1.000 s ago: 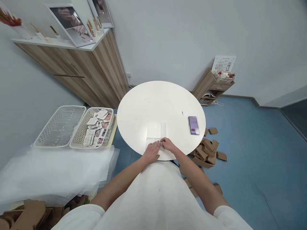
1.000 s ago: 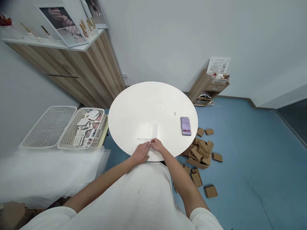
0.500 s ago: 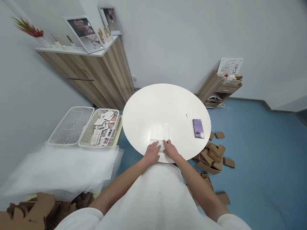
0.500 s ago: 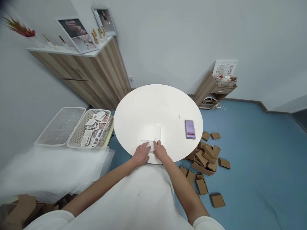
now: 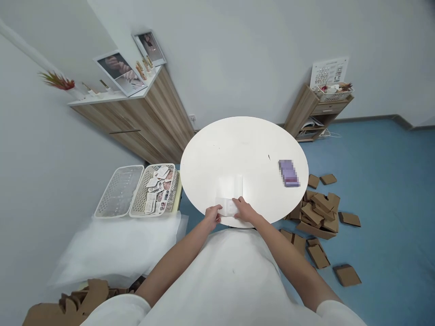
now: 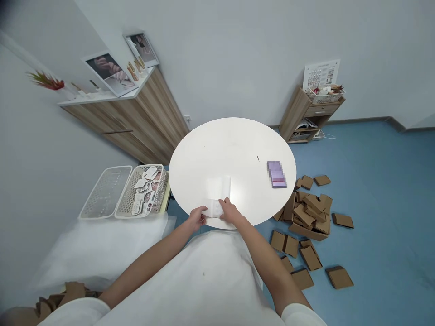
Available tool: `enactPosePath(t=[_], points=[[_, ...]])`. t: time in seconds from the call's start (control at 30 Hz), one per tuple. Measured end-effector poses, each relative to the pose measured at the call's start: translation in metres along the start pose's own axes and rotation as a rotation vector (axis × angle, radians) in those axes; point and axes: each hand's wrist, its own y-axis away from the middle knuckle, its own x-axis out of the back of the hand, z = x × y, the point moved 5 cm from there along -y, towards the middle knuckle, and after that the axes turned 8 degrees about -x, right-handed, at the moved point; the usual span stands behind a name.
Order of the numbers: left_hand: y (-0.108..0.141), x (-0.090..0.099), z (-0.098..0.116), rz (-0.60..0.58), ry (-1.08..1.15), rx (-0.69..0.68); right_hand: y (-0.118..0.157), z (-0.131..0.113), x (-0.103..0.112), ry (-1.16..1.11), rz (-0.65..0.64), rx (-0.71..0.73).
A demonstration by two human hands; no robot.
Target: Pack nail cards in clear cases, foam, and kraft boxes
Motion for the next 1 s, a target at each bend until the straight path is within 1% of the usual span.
enactPosePath(t=[0.07,0.13,0.2,0.33,0.47,0.53,0.6,0.73,0.8,0.9,1.0], points=[[-0.003,0.003,0.006,-0.077,-0.045,-0.026,0.000,0.001,-0.001,-0.019,0.004,0.015],[-0.005,0.004,0.013,-0.144,-0.117,-0.087,-0.001,0.002,-0.001,-0.036,0.011,0.029],[-0.005,0.000,0.019,-0.196,-0.174,-0.157,-0.002,0.003,0.000,-0.049,0.015,0.031],[-0.002,-0.021,0.029,-0.285,-0.271,-0.274,-0.006,0.004,-0.002,-0.056,0.015,0.009],[0.006,-0.046,0.040,-0.311,-0.593,-0.412,-0.007,0.005,-0.004,-0.083,0.016,-0.026],[0.011,-0.055,0.042,-0.301,-0.693,-0.430,-0.005,0.006,-0.003,-0.122,0.028,-0.028],[0.014,-0.060,0.042,-0.308,-0.690,-0.422,-0.002,0.006,0.001,-0.184,0.030,0.006],[0.021,-0.063,0.043,-0.351,-0.615,-0.416,0.000,0.008,0.005,-0.365,-0.050,0.066],[0.023,-0.061,0.042,-0.367,-0.589,-0.422,-0.002,0.011,0.007,-0.410,-0.011,0.044],[0.027,-0.056,0.040,-0.379,-0.556,-0.442,-0.006,0.014,0.006,-0.395,0.114,0.008],[0.028,-0.049,0.038,-0.339,-0.567,-0.543,-0.007,0.014,-0.001,-0.396,0.124,0.023]])
